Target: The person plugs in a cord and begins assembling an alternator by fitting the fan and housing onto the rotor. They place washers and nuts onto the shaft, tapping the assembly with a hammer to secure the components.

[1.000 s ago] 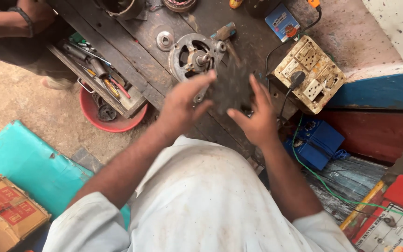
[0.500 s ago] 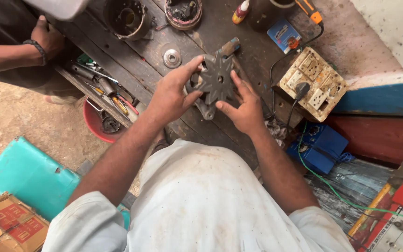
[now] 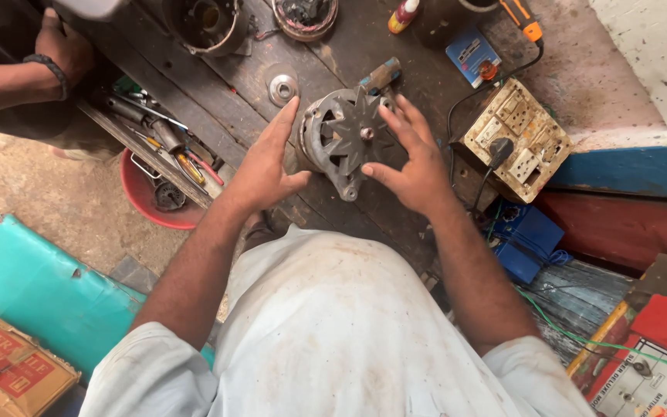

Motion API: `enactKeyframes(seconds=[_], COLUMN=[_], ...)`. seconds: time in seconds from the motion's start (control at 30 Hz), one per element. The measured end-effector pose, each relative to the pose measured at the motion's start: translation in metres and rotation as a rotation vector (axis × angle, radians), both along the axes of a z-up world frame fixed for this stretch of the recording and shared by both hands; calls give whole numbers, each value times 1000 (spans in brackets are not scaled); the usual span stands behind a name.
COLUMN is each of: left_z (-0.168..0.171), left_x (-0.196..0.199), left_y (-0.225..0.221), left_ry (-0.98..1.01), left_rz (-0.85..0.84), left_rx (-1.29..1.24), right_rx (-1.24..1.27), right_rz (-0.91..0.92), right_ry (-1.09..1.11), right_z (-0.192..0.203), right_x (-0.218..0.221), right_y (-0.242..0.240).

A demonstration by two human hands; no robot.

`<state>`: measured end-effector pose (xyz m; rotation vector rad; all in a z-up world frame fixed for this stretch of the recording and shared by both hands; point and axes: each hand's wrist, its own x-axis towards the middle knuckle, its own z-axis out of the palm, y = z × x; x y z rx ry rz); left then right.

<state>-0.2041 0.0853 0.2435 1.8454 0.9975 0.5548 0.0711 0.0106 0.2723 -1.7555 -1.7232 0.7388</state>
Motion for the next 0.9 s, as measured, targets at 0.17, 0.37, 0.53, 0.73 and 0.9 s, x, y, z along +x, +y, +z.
enactKeyframes(seconds=[0.17,0.37,0.53,0.73,0.9], left_z=[-50,-58,-64,-79,-79], left_x=[6,7,8,14,13], left_y=[19,40,40,40,39], left_ry=[24,-56,-95,-230,-242], left_rz=[-108,-211,-226,-183,-193], left_rx=[53,-13,-13,43,-11], right_rx=[-102,-233,-389,-281,-367], right_rz=[244,120,26,316,220], right_ry=[-87,-267,-356,-462,-476], right_z=[33,38,59,56,59], right_x=[-9,-35,-43,-46,-57], right_y=[31,34,43,56,54])
